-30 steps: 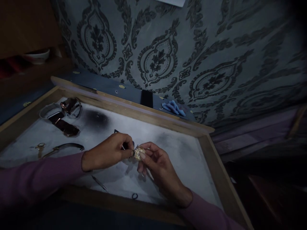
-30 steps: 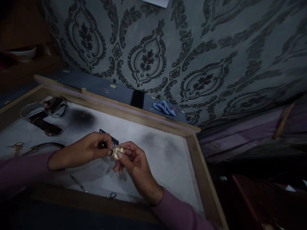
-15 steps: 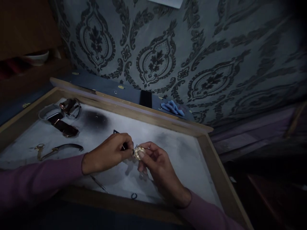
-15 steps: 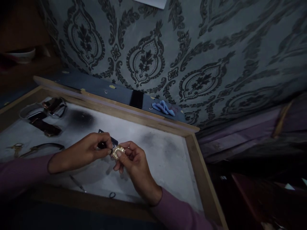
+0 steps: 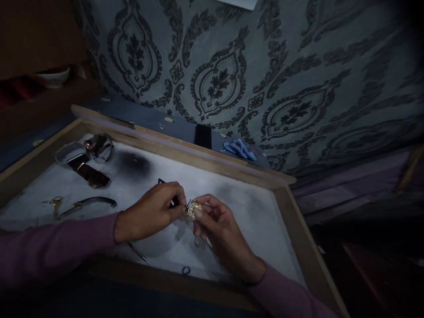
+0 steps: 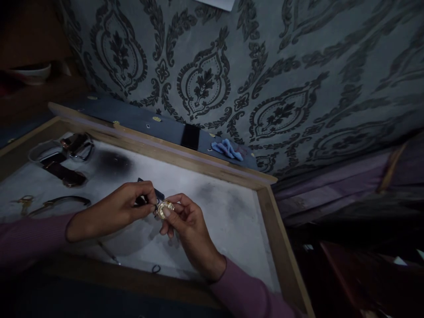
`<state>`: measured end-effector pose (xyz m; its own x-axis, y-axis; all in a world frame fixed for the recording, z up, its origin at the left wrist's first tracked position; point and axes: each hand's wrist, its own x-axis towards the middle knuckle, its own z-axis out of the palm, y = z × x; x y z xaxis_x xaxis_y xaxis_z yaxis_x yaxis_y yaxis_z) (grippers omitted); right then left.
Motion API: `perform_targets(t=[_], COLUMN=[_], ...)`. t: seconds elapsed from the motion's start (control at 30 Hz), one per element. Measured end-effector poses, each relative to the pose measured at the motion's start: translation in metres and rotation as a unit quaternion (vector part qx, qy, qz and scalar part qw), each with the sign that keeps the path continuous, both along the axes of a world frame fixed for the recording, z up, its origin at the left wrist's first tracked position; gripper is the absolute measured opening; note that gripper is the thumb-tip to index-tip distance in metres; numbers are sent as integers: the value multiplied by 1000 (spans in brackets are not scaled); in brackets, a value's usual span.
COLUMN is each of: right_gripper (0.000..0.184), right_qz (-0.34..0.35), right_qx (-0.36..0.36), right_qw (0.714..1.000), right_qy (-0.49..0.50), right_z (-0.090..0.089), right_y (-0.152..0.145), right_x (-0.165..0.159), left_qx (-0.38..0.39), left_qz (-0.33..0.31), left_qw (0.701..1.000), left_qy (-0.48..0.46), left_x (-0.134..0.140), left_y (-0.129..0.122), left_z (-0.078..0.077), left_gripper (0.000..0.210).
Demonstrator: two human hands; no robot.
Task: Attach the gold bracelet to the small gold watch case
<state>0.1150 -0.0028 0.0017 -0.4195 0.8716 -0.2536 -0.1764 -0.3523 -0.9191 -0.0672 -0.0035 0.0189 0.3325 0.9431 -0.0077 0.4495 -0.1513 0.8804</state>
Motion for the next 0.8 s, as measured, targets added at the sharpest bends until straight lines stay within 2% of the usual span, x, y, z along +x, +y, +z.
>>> perform_targets(t=[0.33,0.63,0.8], right_gripper=[22,20,19], right_qz=[6,17,12], right_qx=[12,9,5], right_qw=[1000,1000,1000], right_qy=[-1,17,8], right_z=[-1,-2,0], right_y=[1,0,1], right_x=[2,3,3], left_qx=[-26,-105,-104], left_qz=[12,18,18], left_qw=[999,993,994], left_qy=[-18,-45,-36], left_x=[0,-2,-1], left_y=[-1,2,2], left_z=[-1,4,4], left_gripper=[5,6,6])
